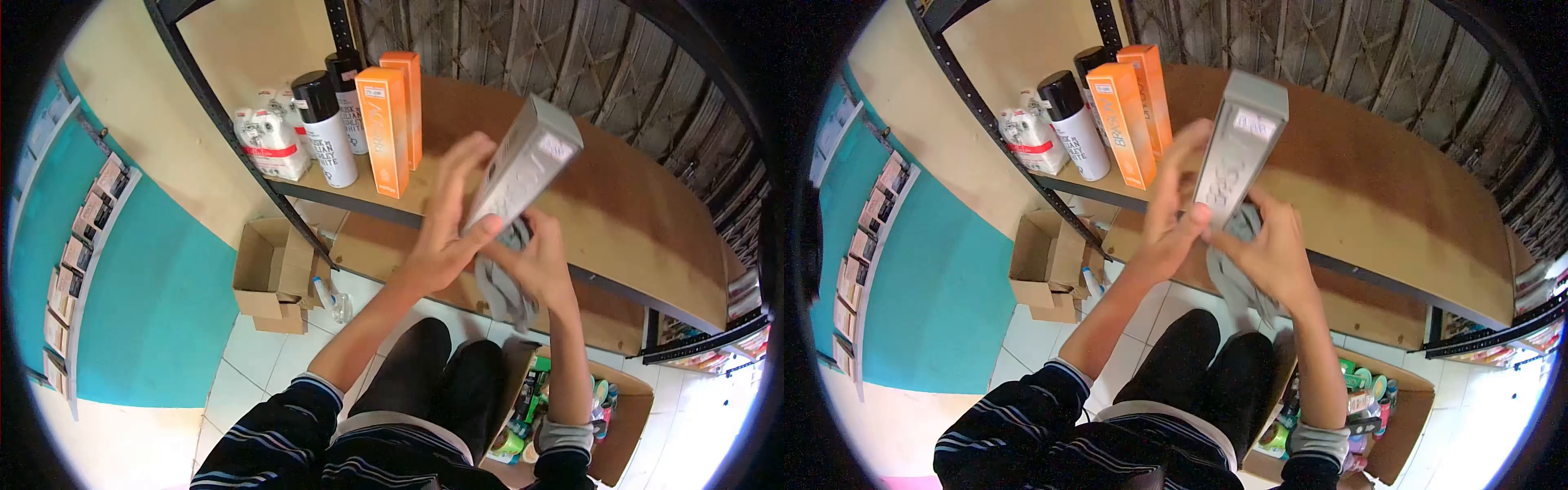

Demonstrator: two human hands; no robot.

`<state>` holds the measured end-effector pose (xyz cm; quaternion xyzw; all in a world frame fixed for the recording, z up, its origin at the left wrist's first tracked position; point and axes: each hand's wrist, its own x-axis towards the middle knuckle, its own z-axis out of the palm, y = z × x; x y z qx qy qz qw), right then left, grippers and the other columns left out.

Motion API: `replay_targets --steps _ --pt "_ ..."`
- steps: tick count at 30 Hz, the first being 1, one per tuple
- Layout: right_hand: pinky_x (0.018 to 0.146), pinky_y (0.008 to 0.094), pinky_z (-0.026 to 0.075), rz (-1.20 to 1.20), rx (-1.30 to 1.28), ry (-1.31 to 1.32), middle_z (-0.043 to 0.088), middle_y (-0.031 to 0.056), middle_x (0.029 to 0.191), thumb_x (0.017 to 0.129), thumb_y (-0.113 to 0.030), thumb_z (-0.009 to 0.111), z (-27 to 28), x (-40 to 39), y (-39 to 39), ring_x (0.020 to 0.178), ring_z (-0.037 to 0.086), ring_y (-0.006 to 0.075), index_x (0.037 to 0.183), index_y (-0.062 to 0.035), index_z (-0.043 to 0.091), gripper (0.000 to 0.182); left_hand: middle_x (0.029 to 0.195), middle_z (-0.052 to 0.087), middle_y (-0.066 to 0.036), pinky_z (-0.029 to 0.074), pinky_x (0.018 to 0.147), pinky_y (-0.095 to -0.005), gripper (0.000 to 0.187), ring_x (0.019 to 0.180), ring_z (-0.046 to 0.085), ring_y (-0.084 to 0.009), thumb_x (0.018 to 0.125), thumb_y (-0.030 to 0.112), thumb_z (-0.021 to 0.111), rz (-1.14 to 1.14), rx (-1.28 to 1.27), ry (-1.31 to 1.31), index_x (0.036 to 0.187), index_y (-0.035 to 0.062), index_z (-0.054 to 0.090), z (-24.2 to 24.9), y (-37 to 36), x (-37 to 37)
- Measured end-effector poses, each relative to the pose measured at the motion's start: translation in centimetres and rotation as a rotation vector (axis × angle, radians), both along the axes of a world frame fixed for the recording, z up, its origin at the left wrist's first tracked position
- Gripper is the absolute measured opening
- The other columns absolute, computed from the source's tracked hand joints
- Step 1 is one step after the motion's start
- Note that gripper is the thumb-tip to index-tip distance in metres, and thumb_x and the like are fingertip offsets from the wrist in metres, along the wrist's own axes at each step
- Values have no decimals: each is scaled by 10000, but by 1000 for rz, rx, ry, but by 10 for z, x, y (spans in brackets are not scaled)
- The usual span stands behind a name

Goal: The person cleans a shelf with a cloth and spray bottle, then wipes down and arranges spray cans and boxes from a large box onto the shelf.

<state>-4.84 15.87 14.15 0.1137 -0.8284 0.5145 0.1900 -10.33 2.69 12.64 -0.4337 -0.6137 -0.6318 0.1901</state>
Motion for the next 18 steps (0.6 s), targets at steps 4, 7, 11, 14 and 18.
replay_targets --steps 4,7,11,14,18 --pt "756 352 421 7 12 -22 603 173 848 607 -154 700 6 -51 -6 817 567 306 913 4 578 365 1268 344 -154 269 930 -348 522 1171 334 -246 821 249 500 342 183 13 1236 -3 308 2 -28 11" --pt "716 291 446 -67 221 127 623 133 800 600 -131 714 -21 -79 -11 768 596 178 891 30 575 360 1254 357 -164 279 921 -341 472 1151 353 -246 810 166 497 467 220 41 1216 2 320 -15 -41 17" --pt "811 389 375 -60 149 -40 572 188 904 603 -197 707 -27 -82 -20 888 480 349 922 -18 571 390 1219 394 -172 293 907 -338 419 1118 381 -240 795 97 492 609 198 63 1177 8 345 -25 -55 21" --pt "806 385 379 -19 122 -63 578 181 906 600 -197 709 -23 -82 -21 889 494 348 932 -18 562 405 1232 375 -162 309 906 -351 435 1156 366 -236 820 159 491 639 155 46 1196 30 314 -32 -59 22" --pt "807 382 380 -42 142 -57 578 189 917 601 -195 709 -29 -84 -24 913 497 344 953 -18 555 423 1232 381 -153 307 908 -347 431 1150 371 -230 819 139 494 641 151 12 1199 34 320 -37 -55 24"
